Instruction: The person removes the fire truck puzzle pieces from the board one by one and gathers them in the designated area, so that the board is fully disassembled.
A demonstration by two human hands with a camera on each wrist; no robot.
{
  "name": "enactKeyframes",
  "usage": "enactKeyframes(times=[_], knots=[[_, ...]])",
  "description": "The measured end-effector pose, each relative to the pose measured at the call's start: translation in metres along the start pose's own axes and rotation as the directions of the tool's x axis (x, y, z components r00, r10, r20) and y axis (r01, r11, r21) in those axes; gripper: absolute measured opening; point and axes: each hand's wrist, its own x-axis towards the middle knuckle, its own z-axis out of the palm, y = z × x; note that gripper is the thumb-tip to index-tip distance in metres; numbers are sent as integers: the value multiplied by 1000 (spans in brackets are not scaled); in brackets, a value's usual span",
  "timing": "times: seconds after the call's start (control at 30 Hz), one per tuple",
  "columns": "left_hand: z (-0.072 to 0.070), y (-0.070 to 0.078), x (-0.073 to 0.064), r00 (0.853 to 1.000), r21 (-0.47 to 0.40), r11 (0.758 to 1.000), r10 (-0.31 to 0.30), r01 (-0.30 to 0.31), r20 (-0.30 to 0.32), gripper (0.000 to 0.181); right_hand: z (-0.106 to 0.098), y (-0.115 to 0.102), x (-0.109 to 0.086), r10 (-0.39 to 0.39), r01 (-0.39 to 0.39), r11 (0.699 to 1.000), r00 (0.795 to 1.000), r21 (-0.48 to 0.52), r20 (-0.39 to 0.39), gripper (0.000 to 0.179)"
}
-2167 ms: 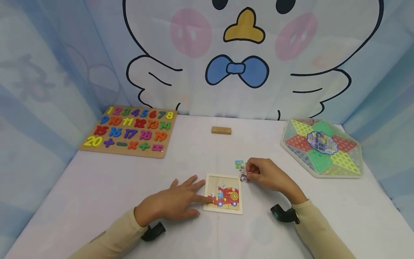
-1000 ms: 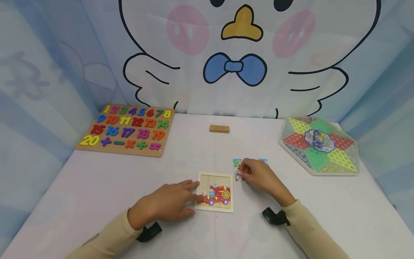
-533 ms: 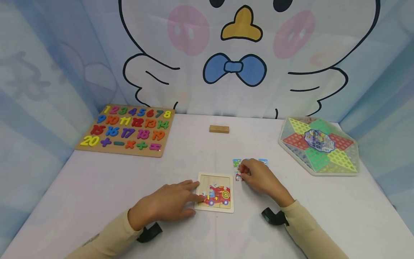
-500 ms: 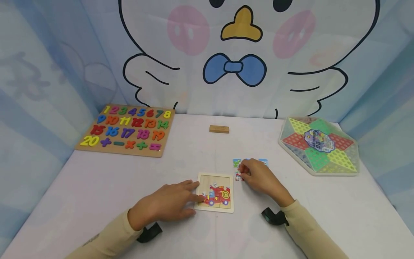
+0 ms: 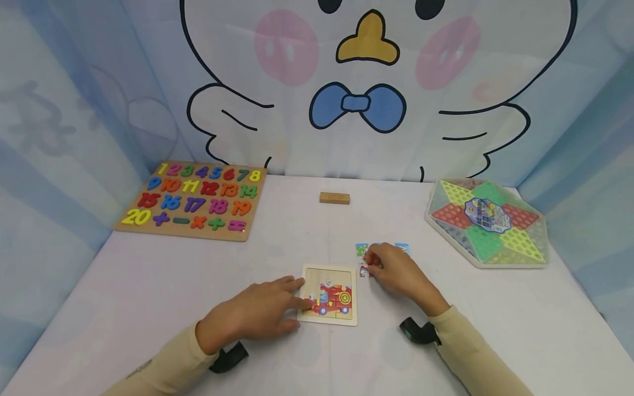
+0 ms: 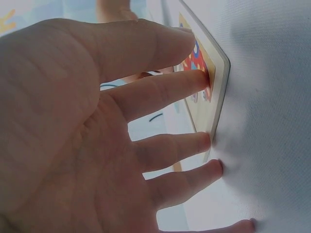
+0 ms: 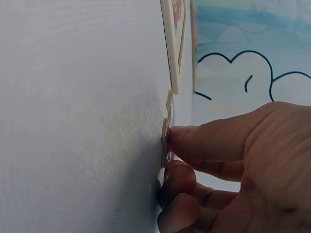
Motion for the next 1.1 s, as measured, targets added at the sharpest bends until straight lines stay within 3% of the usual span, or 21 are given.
enactKeyframes(times=[0.2,0.33,0.4,0.47,0.57,0.7,0.83,0.9,1.1], knots=[[0,1,0,1000,-10,1000,6,-6,0,40,-5,-1,-3,-15,14,1000,999,-23,-46,7],[1,0,1,1000,-12,1000,8,-8,6,40,-17,-2,-6,-122,126,992,977,12,-178,19],[1,0,1,1000,-7,1000,8,-8,7,40,-22,-5,-8,-184,188,982,962,-2,-201,32],[2,0,1,1000,-6,1000,5,-5,8,40,-21,-13,-9,-248,242,969,955,-59,-162,44],[2,-2,0,1000,1,1000,11,-11,2,40,-14,-31,-9,-338,331,934,940,-138,-35,52],[1,-3,-1,999,6,999,32,-32,-12,39,-1,-54,-8,-419,436,885,899,-164,129,45],[-1,-3,-1,999,4,999,33,-33,-13,39,12,-66,-8,-450,493,850,863,-186,231,34],[-1,-3,-1,1000,5,1000,27,-27,-10,39,16,-68,-9,-440,490,849,863,-197,250,32],[-2,-4,-1,1000,23,999,28,-28,-6,40,24,-66,-10,-397,441,875,890,-199,226,27]])
